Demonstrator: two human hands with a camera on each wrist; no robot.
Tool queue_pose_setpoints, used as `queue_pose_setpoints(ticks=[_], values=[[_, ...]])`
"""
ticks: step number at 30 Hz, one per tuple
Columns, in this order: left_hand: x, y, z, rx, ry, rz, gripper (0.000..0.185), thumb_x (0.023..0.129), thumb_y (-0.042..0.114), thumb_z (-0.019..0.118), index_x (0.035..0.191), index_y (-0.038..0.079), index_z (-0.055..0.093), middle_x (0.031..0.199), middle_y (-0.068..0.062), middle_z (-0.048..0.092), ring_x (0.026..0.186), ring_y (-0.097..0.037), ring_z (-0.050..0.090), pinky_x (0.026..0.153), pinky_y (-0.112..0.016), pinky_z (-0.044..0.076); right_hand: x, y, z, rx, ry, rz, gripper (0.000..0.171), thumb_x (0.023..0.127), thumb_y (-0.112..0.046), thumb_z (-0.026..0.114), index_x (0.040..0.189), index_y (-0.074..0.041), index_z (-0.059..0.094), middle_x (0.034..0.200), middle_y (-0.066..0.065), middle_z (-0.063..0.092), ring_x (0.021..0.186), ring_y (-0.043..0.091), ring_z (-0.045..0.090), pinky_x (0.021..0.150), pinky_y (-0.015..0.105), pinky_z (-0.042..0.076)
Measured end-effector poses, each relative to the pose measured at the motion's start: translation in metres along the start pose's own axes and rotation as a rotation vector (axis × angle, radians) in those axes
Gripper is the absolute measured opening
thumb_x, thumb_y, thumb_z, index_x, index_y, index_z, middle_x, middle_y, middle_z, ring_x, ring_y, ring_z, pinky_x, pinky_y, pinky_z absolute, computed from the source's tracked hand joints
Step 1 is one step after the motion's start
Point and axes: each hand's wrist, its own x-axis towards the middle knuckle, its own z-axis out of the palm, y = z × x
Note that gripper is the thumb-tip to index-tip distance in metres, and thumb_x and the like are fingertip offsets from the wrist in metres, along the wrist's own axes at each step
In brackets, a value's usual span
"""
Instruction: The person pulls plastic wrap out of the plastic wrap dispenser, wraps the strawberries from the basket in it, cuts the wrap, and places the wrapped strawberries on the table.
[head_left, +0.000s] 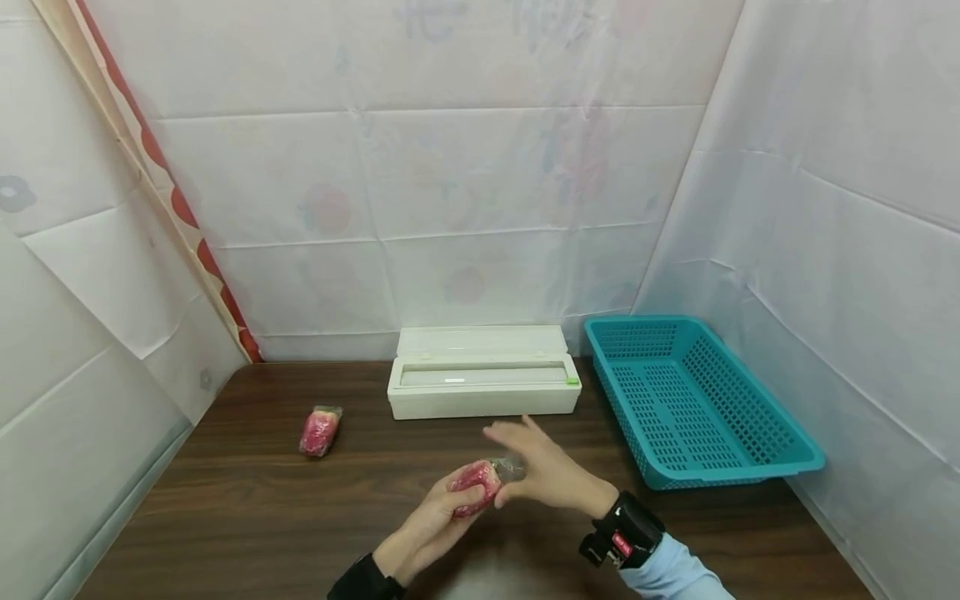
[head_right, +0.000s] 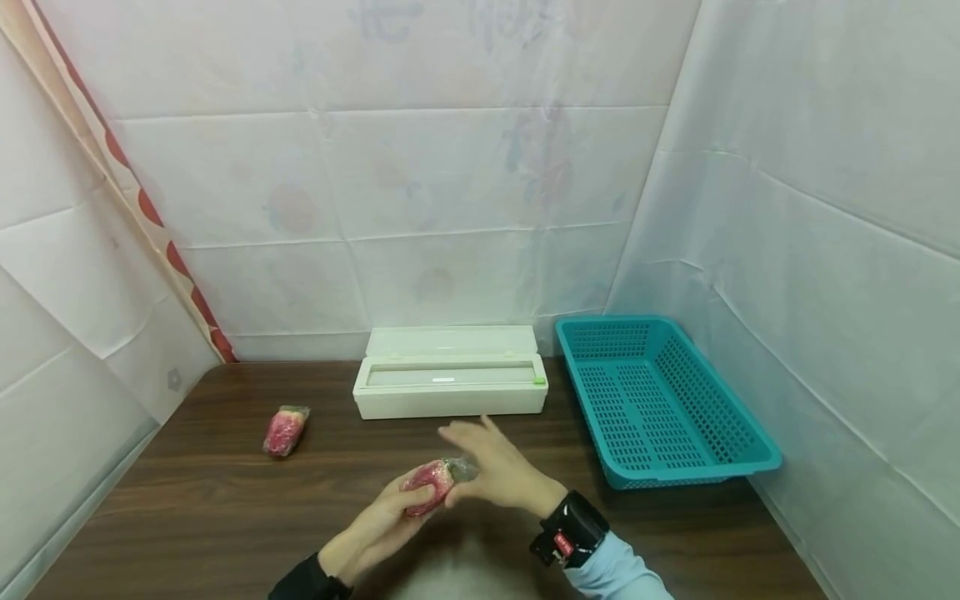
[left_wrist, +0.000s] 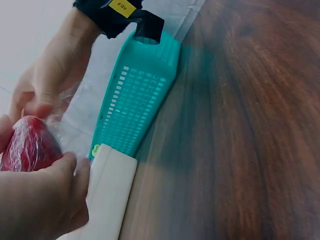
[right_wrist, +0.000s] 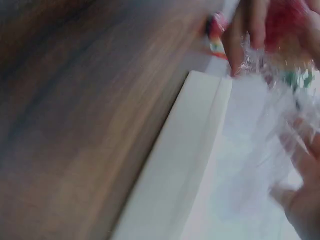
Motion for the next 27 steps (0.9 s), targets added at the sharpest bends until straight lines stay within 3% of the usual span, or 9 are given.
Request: queue_pose_setpoints(ticks=[2, 4, 7, 10, 12, 15, 18, 22, 27], values=[[0.0, -0.001, 0.0, -0.002, 0.029, 0.019, 0.066, 0.09, 0.01, 0.054, 0.139, -0.009, 0.015, 0.12, -0.004, 0.048, 0.107, -0.01, 0.053, 0.096, -0.02, 0.041, -0.004, 0.005, 0.001, 0.169, 0.117, 0.168, 0.077, 0.069, -0.034, 0.075, 0.134, -0.009, 0.044, 0.135, 0.01, 0.047, 0.12, 0.024, 0.049, 0.102, 0.046, 0.036], [-0.001, -0.001, 0.001, 0.0, 0.053, 0.034, 0.068, 0.091, 0.011, 0.054, 0.141, -0.007, 0.011, 0.121, -0.003, 0.047, 0.107, -0.008, 0.052, 0.096, -0.021, 0.041, -0.007, 0.009, 0.003, 0.38, 0.192, 0.331, 0.064, 0.079, -0.032, 0.07, 0.133, -0.008, 0.045, 0.131, 0.013, 0.048, 0.108, 0.026, 0.056, 0.088, 0.043, 0.048], [-0.001, -0.001, 0.001, 0.004, 0.069, 0.026, 0.069, 0.091, 0.013, 0.054, 0.142, -0.006, 0.012, 0.122, -0.004, 0.046, 0.107, -0.01, 0.052, 0.097, -0.025, 0.04, -0.01, 0.01, 0.006, 0.722, 0.171, 0.515, 0.059, 0.088, -0.035, 0.059, 0.135, -0.004, 0.039, 0.13, 0.018, 0.045, 0.098, 0.023, 0.059, 0.077, 0.04, 0.053], [-0.001, -0.001, 0.002, 0.023, 0.069, -0.011, 0.066, 0.09, 0.012, 0.055, 0.14, -0.005, 0.016, 0.121, -0.005, 0.048, 0.104, -0.012, 0.053, 0.094, -0.027, 0.042, -0.01, 0.01, 0.007, 0.892, 0.123, 0.6, 0.059, 0.089, -0.038, 0.056, 0.132, -0.001, 0.041, 0.122, 0.019, 0.05, 0.094, 0.019, 0.06, 0.078, 0.04, 0.053], [-0.001, -0.001, 0.003, 0.044, 0.061, -0.043, 0.063, 0.089, 0.009, 0.057, 0.138, -0.005, 0.019, 0.12, -0.007, 0.049, 0.103, -0.014, 0.056, 0.092, -0.028, 0.045, -0.008, 0.009, 0.007, 0.885, 0.129, 0.605, 0.055, 0.088, -0.04, 0.057, 0.126, -0.001, 0.048, 0.111, 0.014, 0.056, 0.084, 0.015, 0.061, 0.073, 0.037, 0.054], [-0.003, -0.001, 0.006, 0.095, 0.049, -0.084, 0.062, 0.086, 0.005, 0.058, 0.133, -0.005, 0.02, 0.119, -0.011, 0.05, 0.1, -0.016, 0.059, 0.086, -0.028, 0.048, -0.004, 0.007, 0.009, 0.757, 0.174, 0.565, 0.041, 0.086, -0.037, 0.061, 0.11, -0.004, 0.061, 0.088, 0.006, 0.06, 0.062, 0.008, 0.053, 0.057, 0.026, 0.049], [-0.002, -0.001, 0.01, 0.184, 0.042, -0.1, 0.061, 0.086, 0.01, 0.06, 0.131, -0.005, 0.021, 0.116, -0.013, 0.052, 0.095, -0.016, 0.061, 0.08, -0.027, 0.049, -0.001, 0.005, 0.01, 0.615, 0.197, 0.506, 0.028, 0.087, -0.031, 0.061, 0.1, -0.007, 0.065, 0.084, 0.004, 0.06, 0.056, 0.008, 0.047, 0.049, 0.022, 0.043], [0.002, -0.006, 0.014, 0.351, 0.073, -0.052, 0.05, 0.087, 0.023, 0.061, 0.122, -0.006, 0.039, 0.1, -0.006, 0.06, 0.084, -0.011, 0.06, 0.072, -0.024, 0.049, 0.002, 0.003, 0.012, 0.509, 0.236, 0.497, 0.027, 0.084, -0.025, 0.065, 0.105, -0.007, 0.064, 0.083, 0.006, 0.059, 0.056, 0.01, 0.05, 0.046, 0.023, 0.045], [0.003, -0.013, 0.012, 0.477, 0.123, -0.022, 0.032, 0.086, 0.02, 0.062, 0.106, -0.004, 0.054, 0.084, 0.001, 0.061, 0.075, -0.008, 0.058, 0.065, -0.023, 0.047, 0.005, -0.001, 0.003, 0.546, 0.291, 0.569, 0.041, 0.078, -0.021, 0.072, 0.114, -0.006, 0.06, 0.063, 0.002, 0.05, 0.041, 0.007, 0.042, 0.037, 0.02, 0.036]])
